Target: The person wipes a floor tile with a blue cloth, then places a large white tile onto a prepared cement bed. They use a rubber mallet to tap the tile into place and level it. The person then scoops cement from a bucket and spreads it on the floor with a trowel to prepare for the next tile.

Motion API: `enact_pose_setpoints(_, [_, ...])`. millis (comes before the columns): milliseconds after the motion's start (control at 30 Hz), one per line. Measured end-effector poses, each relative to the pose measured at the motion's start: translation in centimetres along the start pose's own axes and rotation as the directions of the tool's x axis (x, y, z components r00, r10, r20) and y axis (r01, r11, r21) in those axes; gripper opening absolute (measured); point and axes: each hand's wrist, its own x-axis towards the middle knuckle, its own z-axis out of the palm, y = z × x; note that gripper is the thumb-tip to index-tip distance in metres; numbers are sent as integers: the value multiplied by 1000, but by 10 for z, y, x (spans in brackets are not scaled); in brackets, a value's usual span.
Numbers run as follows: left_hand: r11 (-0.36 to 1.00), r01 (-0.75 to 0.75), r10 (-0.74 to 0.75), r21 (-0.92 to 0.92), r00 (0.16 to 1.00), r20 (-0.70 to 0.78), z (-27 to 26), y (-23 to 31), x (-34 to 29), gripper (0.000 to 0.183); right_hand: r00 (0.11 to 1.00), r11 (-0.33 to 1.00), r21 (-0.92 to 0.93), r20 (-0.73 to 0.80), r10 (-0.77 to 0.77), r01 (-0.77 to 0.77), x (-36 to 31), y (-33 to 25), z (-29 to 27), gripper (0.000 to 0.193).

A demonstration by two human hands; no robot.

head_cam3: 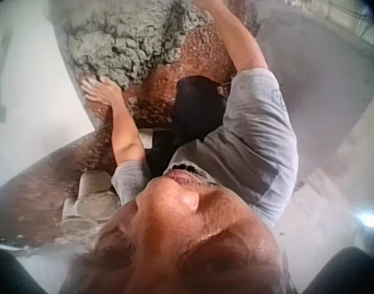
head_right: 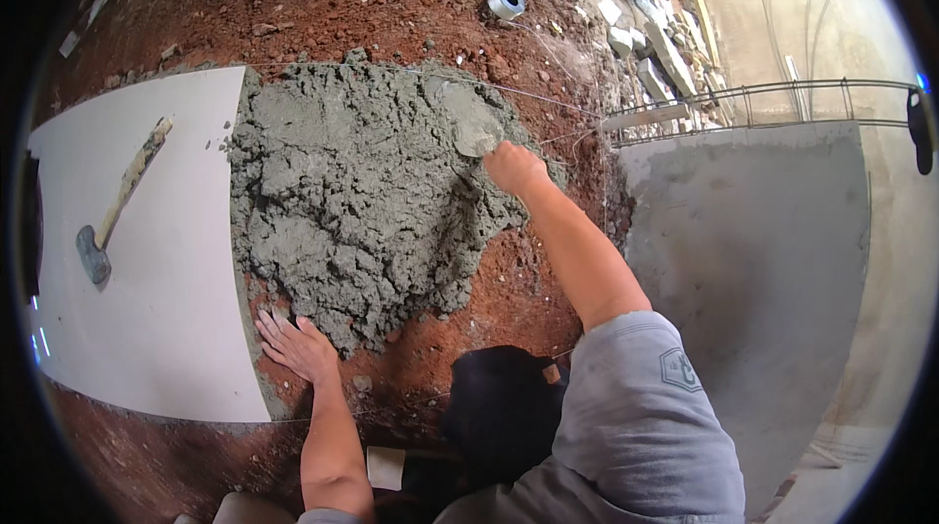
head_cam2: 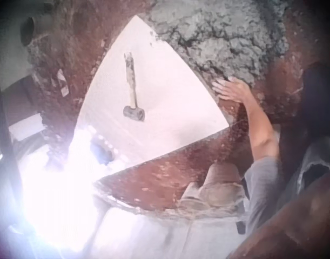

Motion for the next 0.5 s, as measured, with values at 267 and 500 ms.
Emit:
enact_pose_setpoints(267, [999, 18, -16, -32, 999, 49, 0, -2, 1, 46, 993, 802, 589, 14, 117, -103, -122, -47, 29, 49])
enact_pose_setpoints(500, [995, 36, -29, -89, 997, 73, -1, -1, 1, 47, 860, 860, -105, -54, -507, 500, -93, -163, -17, 40])
